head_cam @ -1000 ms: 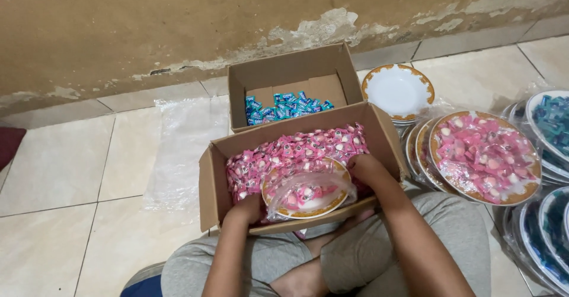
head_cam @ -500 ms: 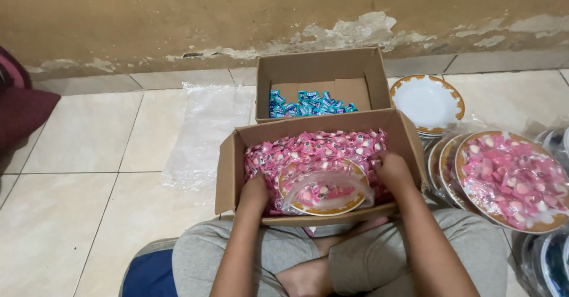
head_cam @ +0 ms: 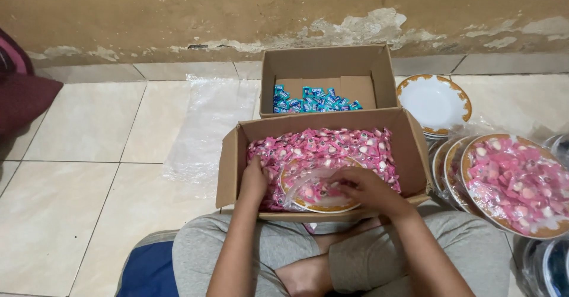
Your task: The person is packaging plates of candies by placing them into plastic bags and then into cardboard boxes.
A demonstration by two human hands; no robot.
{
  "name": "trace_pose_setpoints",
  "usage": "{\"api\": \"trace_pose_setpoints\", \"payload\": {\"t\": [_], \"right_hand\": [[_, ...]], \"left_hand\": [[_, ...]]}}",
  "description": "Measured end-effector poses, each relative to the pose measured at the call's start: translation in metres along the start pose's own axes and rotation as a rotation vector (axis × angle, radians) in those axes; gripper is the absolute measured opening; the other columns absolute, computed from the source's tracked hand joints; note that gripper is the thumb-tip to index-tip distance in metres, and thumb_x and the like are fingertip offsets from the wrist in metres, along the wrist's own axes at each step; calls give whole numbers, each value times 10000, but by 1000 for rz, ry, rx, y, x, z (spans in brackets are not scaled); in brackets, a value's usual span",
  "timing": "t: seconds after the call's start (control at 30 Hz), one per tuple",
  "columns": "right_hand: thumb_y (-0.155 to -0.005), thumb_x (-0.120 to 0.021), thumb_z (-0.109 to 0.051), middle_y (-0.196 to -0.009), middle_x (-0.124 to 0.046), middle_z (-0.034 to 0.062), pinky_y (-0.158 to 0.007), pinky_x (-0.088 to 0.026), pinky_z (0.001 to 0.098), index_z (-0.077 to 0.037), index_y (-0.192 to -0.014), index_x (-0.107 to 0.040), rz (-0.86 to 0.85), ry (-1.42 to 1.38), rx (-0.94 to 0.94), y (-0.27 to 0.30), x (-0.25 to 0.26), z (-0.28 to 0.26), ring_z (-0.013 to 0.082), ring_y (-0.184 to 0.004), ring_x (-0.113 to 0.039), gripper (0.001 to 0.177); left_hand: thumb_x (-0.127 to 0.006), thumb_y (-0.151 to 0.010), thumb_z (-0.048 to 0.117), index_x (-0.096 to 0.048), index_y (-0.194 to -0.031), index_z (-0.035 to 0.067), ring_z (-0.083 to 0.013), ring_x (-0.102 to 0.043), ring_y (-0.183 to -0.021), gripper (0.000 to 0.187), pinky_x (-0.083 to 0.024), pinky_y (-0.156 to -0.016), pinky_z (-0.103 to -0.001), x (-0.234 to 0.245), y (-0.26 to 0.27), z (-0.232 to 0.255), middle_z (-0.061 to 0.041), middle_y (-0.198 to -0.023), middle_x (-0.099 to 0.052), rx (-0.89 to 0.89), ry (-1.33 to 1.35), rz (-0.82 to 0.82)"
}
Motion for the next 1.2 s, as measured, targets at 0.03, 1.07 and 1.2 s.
{"api": "trace_pose_setpoints", "payload": {"t": [0.03, 1.07, 1.2], "right_hand": [[-899, -635, -17, -1033, -739, 235, -883, -544, 520, -8, -1115, -735, -79, 158, 93, -2, -9, -2, 454, -1045, -695, 238], [-859, -591, -249, -1071, -791, 141, -988, -555, 432, -213, -1089, -799, -114, 710, -650, 16, 52, 230, 364, -1139, -698, 312], [-805, -692, -285, -1098, -762, 156, -942, -555, 479, -313, -1177, -757, 280, 535, -691, 12, 73, 231, 356, -1118, -696, 378]], "left_hand": [[-553, -985, 119, -587, -1331, 67, -427, -590, -1286, 351, -469, -1097, -534, 2, 3, 4, -255, -1228, -708, -3, 23, 43], [-715, -884, 176, -717, -1217, 251, -336, -680, -1173, 342, -572, -954, -448, 3, 9, 11, -156, -1150, -760, -51, 108, 53], [-685, -908, 167, -676, -1266, 255, -343, -657, -1211, 368, -553, -1004, -455, 5, 8, 10, -176, -1193, -740, -61, 105, 58]]}}
Point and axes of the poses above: each hand's wrist, its own y-axis away from the middle knuckle, its own x-axis out of the back of the hand, z = x × y, the point moved 3 cm from there along -y, towards the middle knuckle
